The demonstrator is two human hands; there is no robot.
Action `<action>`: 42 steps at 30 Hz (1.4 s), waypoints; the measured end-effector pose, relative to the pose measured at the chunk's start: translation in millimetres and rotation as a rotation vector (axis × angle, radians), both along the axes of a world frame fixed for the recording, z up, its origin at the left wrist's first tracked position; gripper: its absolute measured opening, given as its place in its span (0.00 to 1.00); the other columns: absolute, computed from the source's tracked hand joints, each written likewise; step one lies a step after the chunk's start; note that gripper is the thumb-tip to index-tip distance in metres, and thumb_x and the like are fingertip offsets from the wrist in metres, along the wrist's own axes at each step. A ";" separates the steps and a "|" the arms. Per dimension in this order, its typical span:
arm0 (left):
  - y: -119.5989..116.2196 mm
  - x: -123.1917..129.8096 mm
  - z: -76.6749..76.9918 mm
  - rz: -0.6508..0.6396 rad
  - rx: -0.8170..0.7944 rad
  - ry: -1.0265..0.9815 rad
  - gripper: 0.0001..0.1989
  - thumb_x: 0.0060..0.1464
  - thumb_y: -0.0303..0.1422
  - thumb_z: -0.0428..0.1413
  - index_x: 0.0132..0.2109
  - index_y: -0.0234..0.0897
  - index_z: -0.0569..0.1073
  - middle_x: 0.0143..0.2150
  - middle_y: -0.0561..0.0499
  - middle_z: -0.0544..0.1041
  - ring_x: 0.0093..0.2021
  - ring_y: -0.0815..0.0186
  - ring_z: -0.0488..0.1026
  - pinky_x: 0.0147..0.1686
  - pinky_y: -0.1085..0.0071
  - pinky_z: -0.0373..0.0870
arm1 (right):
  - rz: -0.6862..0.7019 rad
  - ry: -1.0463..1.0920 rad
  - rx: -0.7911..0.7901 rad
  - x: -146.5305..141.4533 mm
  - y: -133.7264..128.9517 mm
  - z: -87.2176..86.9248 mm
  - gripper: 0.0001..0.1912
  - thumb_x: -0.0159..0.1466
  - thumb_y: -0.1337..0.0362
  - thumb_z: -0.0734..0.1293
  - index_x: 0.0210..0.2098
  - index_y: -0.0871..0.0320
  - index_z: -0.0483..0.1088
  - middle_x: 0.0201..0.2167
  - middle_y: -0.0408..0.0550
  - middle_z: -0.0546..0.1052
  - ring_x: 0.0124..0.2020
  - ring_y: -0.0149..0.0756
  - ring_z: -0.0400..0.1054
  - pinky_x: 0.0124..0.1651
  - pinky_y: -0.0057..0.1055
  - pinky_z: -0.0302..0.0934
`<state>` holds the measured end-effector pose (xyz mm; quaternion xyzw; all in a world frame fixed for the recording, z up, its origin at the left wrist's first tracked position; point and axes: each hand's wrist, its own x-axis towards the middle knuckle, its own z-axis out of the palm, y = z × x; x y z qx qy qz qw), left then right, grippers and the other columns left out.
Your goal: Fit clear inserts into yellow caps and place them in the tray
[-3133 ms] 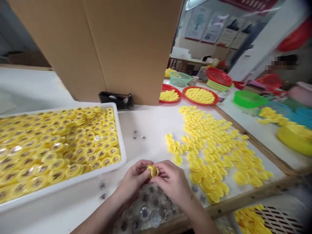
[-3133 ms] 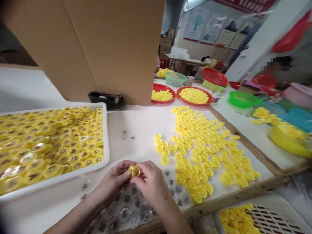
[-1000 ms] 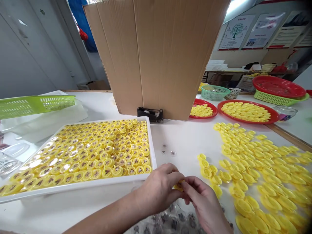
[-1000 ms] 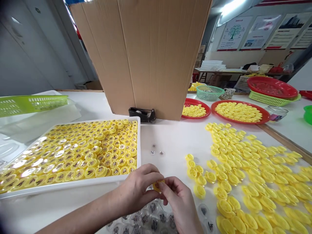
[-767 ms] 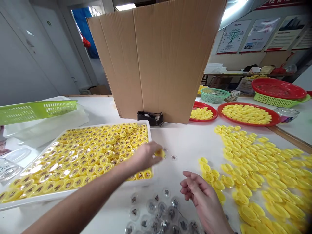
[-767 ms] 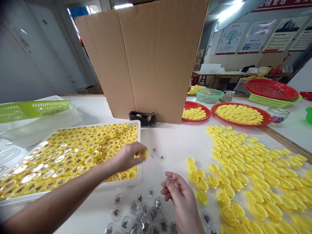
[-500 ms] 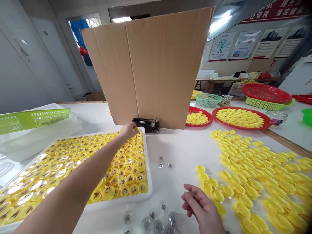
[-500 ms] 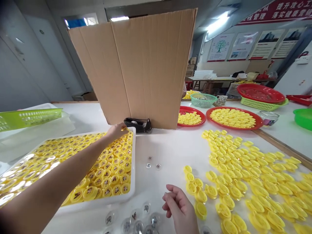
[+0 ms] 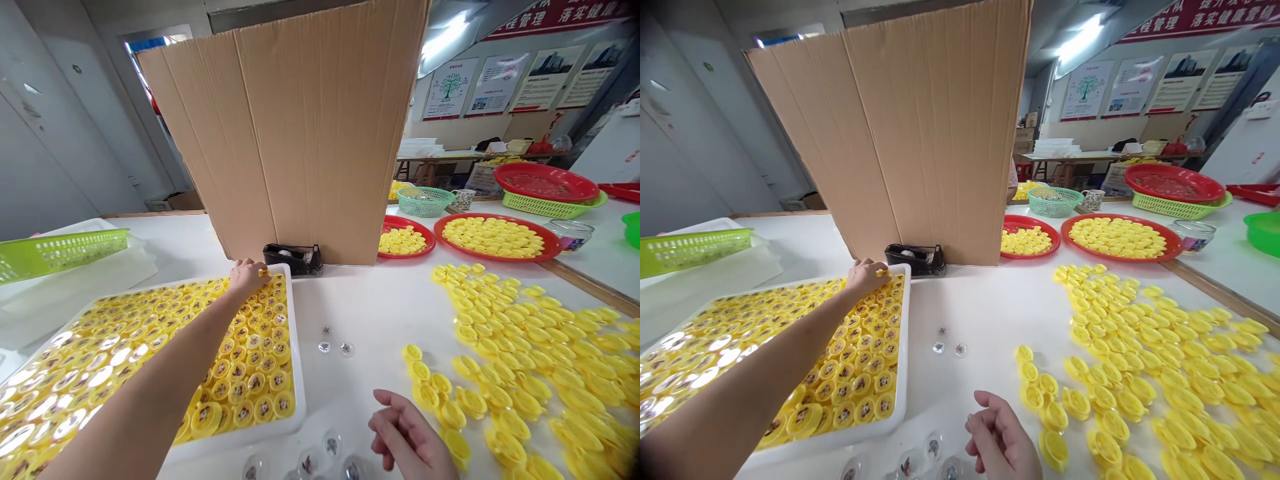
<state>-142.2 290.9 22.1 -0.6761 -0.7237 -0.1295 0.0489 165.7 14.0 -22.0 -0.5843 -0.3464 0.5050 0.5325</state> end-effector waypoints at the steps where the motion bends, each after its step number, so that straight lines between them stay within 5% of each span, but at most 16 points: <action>1: -0.2 -1.1 -0.2 0.000 -0.003 0.003 0.19 0.46 0.48 0.55 0.44 0.49 0.76 0.46 0.47 0.71 0.50 0.51 0.62 0.46 0.60 0.61 | 0.014 -0.003 -0.006 0.7 -0.2 -0.3 0.21 0.52 0.52 0.70 0.40 0.58 0.71 0.22 0.41 0.71 0.23 0.33 0.65 0.21 0.26 0.59; 7: -6.5 -0.7 -0.3 -0.024 0.003 0.017 0.25 0.45 0.50 0.54 0.48 0.46 0.75 0.47 0.44 0.72 0.50 0.50 0.63 0.49 0.61 0.60 | 0.013 -0.215 0.056 12.6 -0.9 -12.7 0.18 0.58 0.52 0.64 0.42 0.58 0.69 0.28 0.44 0.73 0.28 0.36 0.69 0.29 0.30 0.64; 13: -24.7 12.9 28.2 -0.118 0.061 -0.007 0.23 0.49 0.45 0.52 0.50 0.40 0.74 0.47 0.42 0.72 0.51 0.51 0.64 0.53 0.58 0.57 | 0.140 -1.234 0.116 55.1 -2.2 -1.5 0.10 0.64 0.69 0.57 0.38 0.57 0.70 0.37 0.50 0.73 0.37 0.37 0.69 0.39 0.31 0.63; 16: -65.2 36.4 55.6 -0.210 0.128 -0.065 0.21 0.51 0.43 0.51 0.50 0.41 0.73 0.48 0.45 0.72 0.50 0.54 0.65 0.55 0.60 0.57 | 0.105 -1.405 0.016 72.3 1.7 12.2 0.09 0.63 0.69 0.58 0.37 0.59 0.70 0.37 0.54 0.72 0.37 0.42 0.69 0.34 0.33 0.60; 20: -167.1 83.3 74.1 -0.466 0.103 -0.434 0.15 0.49 0.40 0.53 0.43 0.44 0.76 0.43 0.50 0.75 0.47 0.54 0.67 0.51 0.60 0.61 | 0.127 -1.519 -0.061 77.9 15.6 20.9 0.05 0.62 0.66 0.63 0.33 0.59 0.70 0.33 0.52 0.71 0.34 0.42 0.70 0.29 0.31 0.56; 24: -260.8 130.6 42.0 -0.621 -0.230 -0.932 0.09 0.48 0.37 0.59 0.39 0.47 0.79 0.38 0.45 0.76 0.40 0.56 0.69 0.40 0.65 0.67 | 0.192 -1.535 -0.087 73.7 26.6 20.3 0.03 0.59 0.68 0.64 0.32 0.60 0.70 0.34 0.53 0.72 0.34 0.42 0.70 0.30 0.31 0.55; 27: -289.4 156.3 4.3 -0.384 -0.487 -1.231 0.12 0.49 0.37 0.59 0.42 0.42 0.76 0.37 0.44 0.75 0.33 0.62 0.70 0.31 0.69 0.68 | 0.260 -1.496 -0.060 63.2 20.7 25.2 0.04 0.59 0.68 0.64 0.33 0.60 0.70 0.34 0.53 0.72 0.33 0.42 0.70 0.29 0.32 0.55; 31: -288.6 171.2 -22.5 -0.042 -0.787 -1.780 0.20 0.57 0.41 0.50 0.53 0.35 0.66 0.40 0.43 0.73 0.30 0.66 0.74 0.30 0.72 0.71 | 0.417 -1.385 0.071 33.9 -2.6 43.2 0.06 0.57 0.67 0.64 0.35 0.56 0.69 0.34 0.44 0.71 0.32 0.34 0.68 0.32 0.28 0.58; 34: -282.3 168.1 -27.3 -0.084 -1.045 -2.016 0.17 0.59 0.38 0.50 0.51 0.30 0.67 0.32 0.45 0.73 0.26 0.70 0.74 0.25 0.79 0.69 | 0.562 -1.170 0.232 18.7 -15.1 53.5 0.09 0.55 0.71 0.65 0.35 0.55 0.68 0.34 0.42 0.70 0.33 0.31 0.67 0.33 0.25 0.59; 37: -278.7 160.0 -30.6 -0.089 -1.035 -2.096 0.13 0.58 0.32 0.53 0.48 0.31 0.68 0.33 0.45 0.75 0.26 0.71 0.74 0.23 0.82 0.68 | 0.549 -1.089 0.278 26.1 -17.9 51.3 0.11 0.58 0.72 0.64 0.40 0.55 0.69 0.35 0.44 0.71 0.35 0.32 0.67 0.36 0.25 0.60; 42: -276.0 153.3 -32.9 -0.110 -0.940 -2.096 0.17 0.58 0.33 0.53 0.54 0.36 0.66 0.42 0.41 0.76 0.27 0.71 0.73 0.23 0.80 0.67 | 0.582 -1.454 0.056 51.7 -28.6 34.3 0.09 0.59 0.75 0.62 0.31 0.57 0.71 0.31 0.47 0.70 0.30 0.35 0.67 0.32 0.28 0.56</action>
